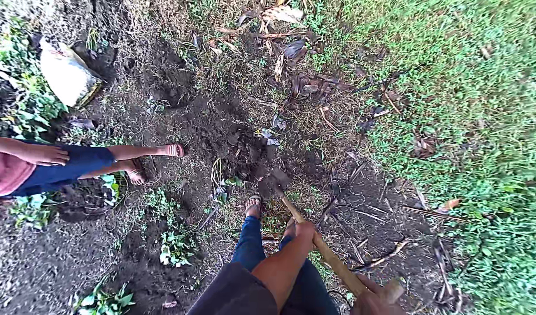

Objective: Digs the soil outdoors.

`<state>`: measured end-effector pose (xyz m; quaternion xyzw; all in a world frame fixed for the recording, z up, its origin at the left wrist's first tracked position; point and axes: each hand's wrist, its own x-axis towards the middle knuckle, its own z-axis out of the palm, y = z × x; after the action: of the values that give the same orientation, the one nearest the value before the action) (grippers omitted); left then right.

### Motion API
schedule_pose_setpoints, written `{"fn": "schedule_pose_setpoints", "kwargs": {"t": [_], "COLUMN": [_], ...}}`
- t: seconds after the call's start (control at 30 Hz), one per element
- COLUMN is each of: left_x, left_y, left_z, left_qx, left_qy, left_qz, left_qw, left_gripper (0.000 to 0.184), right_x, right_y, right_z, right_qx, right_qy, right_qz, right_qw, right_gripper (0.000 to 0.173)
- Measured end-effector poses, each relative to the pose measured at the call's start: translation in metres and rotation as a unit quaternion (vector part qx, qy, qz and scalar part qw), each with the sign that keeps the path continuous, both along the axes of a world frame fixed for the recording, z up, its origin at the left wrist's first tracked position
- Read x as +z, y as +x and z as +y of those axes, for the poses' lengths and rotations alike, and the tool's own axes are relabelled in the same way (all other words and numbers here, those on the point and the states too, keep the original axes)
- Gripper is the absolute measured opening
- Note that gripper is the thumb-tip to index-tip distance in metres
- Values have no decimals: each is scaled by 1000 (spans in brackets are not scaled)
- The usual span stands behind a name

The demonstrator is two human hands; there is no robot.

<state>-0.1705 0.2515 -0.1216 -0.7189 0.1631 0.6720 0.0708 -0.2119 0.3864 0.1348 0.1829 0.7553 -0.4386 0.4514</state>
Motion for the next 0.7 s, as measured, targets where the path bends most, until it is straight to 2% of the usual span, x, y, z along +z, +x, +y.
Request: {"fn": "schedule_pose_setpoints", "kwargs": {"t": [0.1,0.23,0.5,0.7], "left_x": [17,45,56,52], "left_y": [-14,-22,-37,-68], "left_z": [-3,-20,-97,-151], "left_qx": [52,28,47,53], "left_qy": [10,12,46,77], "left_qz": [18,21,42,38], "left_qw": [998,999,997,995], "left_gripper": [49,47,36,38], "right_x": [-17,14,25,21], "right_y": [-3,-11,-13,-49], "right_z": [-35,-59,-157,-221], "right_qx": [-55,-59,-88,-96], "right_qy": [-11,-67,-69,-52], "right_qz": [5,-21,-28,-28], "right_qw": [998,996,993,994], "right_gripper": [41,41,40,31]}}
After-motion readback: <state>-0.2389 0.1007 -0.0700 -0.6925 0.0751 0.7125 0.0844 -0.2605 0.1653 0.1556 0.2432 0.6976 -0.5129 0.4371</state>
